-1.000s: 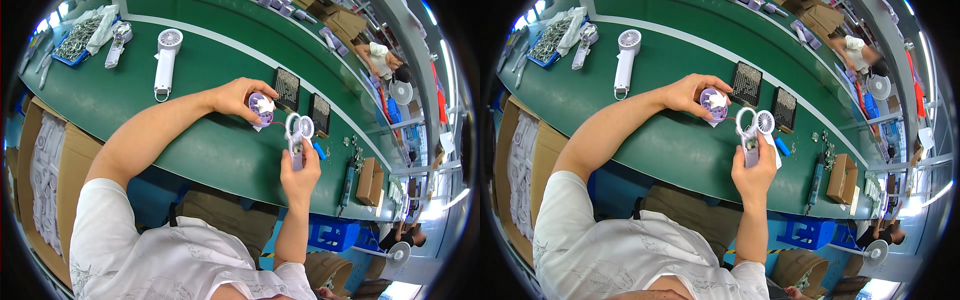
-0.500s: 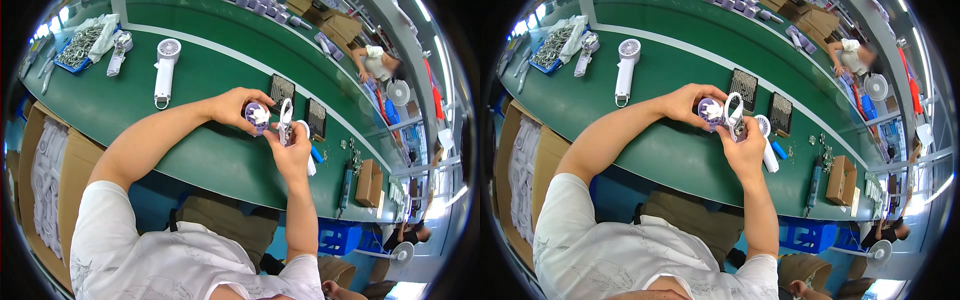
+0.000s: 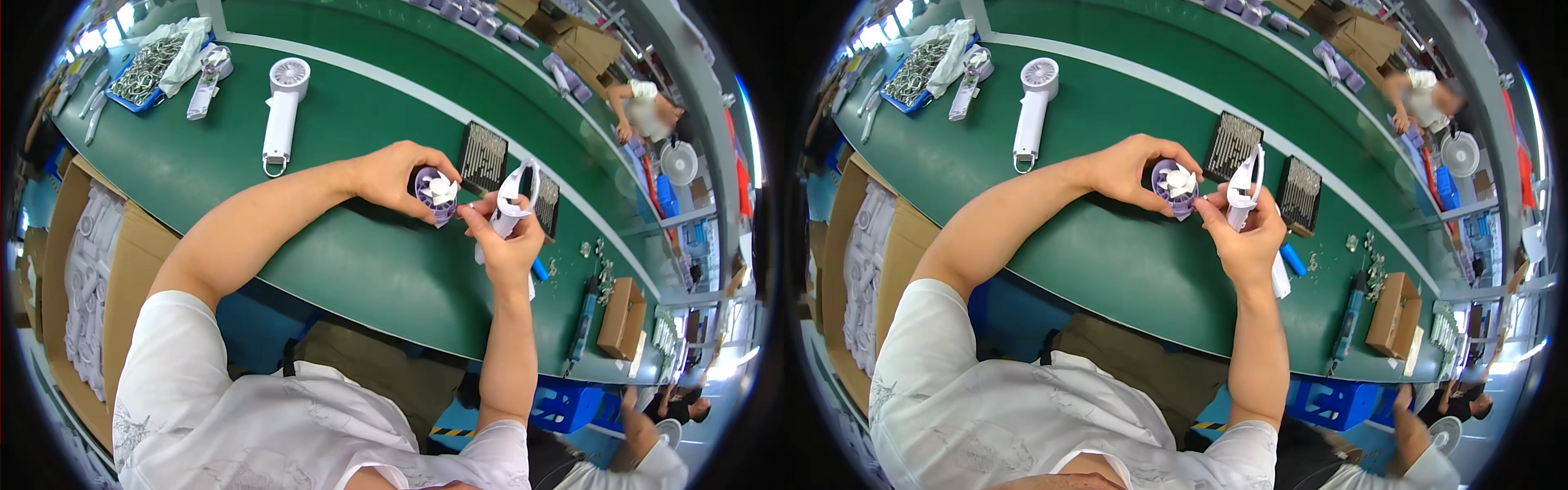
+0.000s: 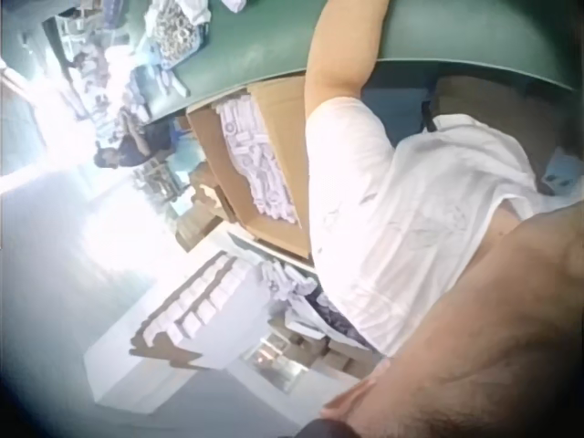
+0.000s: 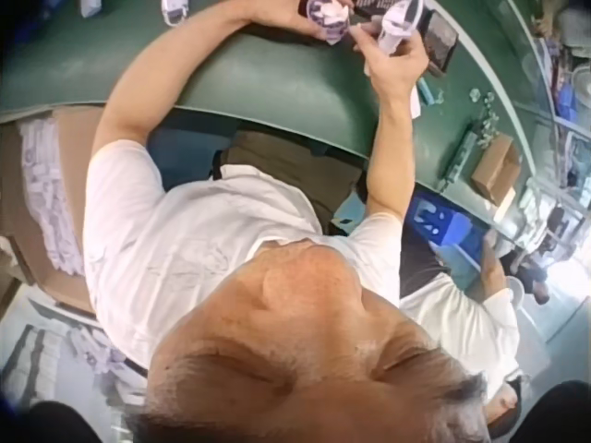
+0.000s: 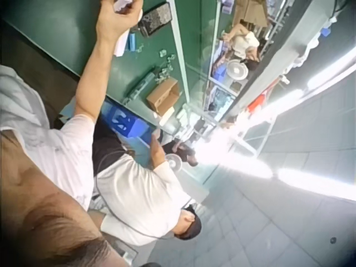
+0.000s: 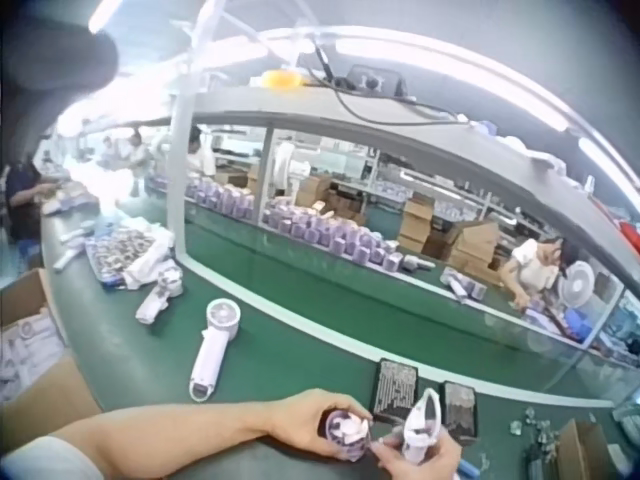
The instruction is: Assembling handheld portable fans on an electronics factory production line.
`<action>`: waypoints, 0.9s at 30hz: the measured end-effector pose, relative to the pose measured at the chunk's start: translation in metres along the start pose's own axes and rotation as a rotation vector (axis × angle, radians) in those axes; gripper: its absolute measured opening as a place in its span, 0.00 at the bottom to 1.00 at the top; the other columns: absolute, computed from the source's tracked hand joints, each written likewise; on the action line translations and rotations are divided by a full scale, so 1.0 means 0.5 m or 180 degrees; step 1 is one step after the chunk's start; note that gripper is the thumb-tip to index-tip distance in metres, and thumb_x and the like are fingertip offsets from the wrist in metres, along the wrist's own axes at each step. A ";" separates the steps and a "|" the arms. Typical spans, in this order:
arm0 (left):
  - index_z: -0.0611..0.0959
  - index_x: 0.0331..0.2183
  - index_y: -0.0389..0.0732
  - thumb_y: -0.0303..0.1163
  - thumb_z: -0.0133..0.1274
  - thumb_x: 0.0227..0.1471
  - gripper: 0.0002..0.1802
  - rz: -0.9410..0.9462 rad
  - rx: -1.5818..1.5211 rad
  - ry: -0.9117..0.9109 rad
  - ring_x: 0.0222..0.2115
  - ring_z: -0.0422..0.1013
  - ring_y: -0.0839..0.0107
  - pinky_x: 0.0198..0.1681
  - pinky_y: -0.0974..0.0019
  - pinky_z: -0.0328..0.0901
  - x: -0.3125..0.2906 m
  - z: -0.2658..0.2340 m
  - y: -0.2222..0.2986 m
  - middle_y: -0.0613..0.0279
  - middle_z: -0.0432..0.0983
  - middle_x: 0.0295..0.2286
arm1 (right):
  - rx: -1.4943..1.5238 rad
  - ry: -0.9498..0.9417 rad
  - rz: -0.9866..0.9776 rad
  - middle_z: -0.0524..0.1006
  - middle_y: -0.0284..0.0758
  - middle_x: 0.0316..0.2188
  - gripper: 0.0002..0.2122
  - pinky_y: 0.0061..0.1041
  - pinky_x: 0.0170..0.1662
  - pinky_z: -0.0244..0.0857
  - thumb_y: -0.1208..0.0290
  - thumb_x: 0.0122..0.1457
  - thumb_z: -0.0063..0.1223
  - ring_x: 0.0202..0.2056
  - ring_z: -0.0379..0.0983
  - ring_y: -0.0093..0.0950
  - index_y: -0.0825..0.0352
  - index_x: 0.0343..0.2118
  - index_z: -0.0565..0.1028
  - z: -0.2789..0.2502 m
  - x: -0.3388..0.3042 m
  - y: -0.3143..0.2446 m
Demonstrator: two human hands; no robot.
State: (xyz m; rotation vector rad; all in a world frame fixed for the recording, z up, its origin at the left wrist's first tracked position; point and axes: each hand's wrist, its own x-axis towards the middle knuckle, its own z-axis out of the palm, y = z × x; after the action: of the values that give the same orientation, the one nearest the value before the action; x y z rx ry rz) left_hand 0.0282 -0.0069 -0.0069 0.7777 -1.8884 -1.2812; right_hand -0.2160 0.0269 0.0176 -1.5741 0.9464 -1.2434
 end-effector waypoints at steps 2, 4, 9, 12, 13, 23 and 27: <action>0.81 0.52 0.36 0.22 0.72 0.39 0.34 0.0014 0.0050 -0.0015 0.48 0.77 0.69 0.56 0.64 0.71 -0.001 0.000 0.008 0.57 0.81 0.48 | 0.0128 0.0069 -0.0023 0.82 0.34 0.30 0.16 0.19 0.30 0.74 0.83 0.52 0.71 0.29 0.79 0.19 0.71 0.43 0.77 -0.001 0.000 0.003; 0.82 0.51 0.37 0.24 0.73 0.38 0.34 0.0105 0.0196 -0.0049 0.48 0.77 0.69 0.55 0.64 0.70 -0.002 -0.001 0.005 0.58 0.81 0.47 | 0.0207 0.0118 0.0065 0.82 0.34 0.30 0.16 0.19 0.30 0.76 0.83 0.52 0.71 0.29 0.79 0.20 0.71 0.42 0.77 -0.004 0.001 0.005; 0.81 0.51 0.36 0.25 0.73 0.39 0.34 0.0135 0.0461 -0.0105 0.48 0.77 0.69 0.55 0.64 0.70 0.001 0.007 0.009 0.58 0.81 0.47 | 0.0420 -0.0034 0.0315 0.83 0.35 0.32 0.14 0.22 0.36 0.78 0.83 0.52 0.70 0.33 0.81 0.22 0.71 0.41 0.78 0.005 0.000 0.003; 0.81 0.52 0.36 0.26 0.73 0.39 0.35 0.0279 0.0366 0.0019 0.48 0.77 0.68 0.55 0.64 0.70 -0.001 0.011 0.009 0.58 0.81 0.47 | 0.0686 -0.0151 0.0212 0.83 0.37 0.33 0.14 0.26 0.41 0.79 0.86 0.53 0.67 0.37 0.83 0.27 0.73 0.43 0.77 0.006 -0.004 0.009; 0.81 0.52 0.35 0.26 0.73 0.39 0.35 0.0197 0.0359 -0.0017 0.48 0.77 0.68 0.55 0.64 0.70 -0.002 0.009 0.010 0.57 0.80 0.48 | 0.0794 -0.0171 0.0198 0.83 0.37 0.34 0.14 0.27 0.41 0.80 0.87 0.53 0.66 0.38 0.83 0.28 0.73 0.43 0.77 0.004 -0.003 0.006; 0.80 0.52 0.36 0.26 0.69 0.41 0.33 0.0594 0.0790 0.0085 0.47 0.78 0.63 0.52 0.61 0.71 -0.001 -0.008 0.010 0.54 0.80 0.46 | 0.0690 -0.0006 0.0316 0.82 0.37 0.32 0.14 0.22 0.30 0.78 0.84 0.53 0.68 0.32 0.83 0.26 0.74 0.42 0.78 -0.016 0.000 -0.003; 0.79 0.52 0.36 0.26 0.68 0.40 0.34 0.0821 0.1303 0.0082 0.46 0.78 0.54 0.51 0.57 0.72 -0.001 -0.012 0.017 0.51 0.80 0.45 | 0.0273 0.0057 0.0642 0.82 0.36 0.33 0.14 0.21 0.28 0.78 0.84 0.52 0.68 0.32 0.81 0.22 0.73 0.41 0.79 -0.006 0.000 -0.003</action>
State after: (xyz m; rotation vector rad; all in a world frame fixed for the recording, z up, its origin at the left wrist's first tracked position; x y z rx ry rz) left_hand 0.0327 -0.0069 0.0028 0.7166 -2.1793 -0.7329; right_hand -0.2188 0.0270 0.0193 -1.3673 1.0230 -1.1425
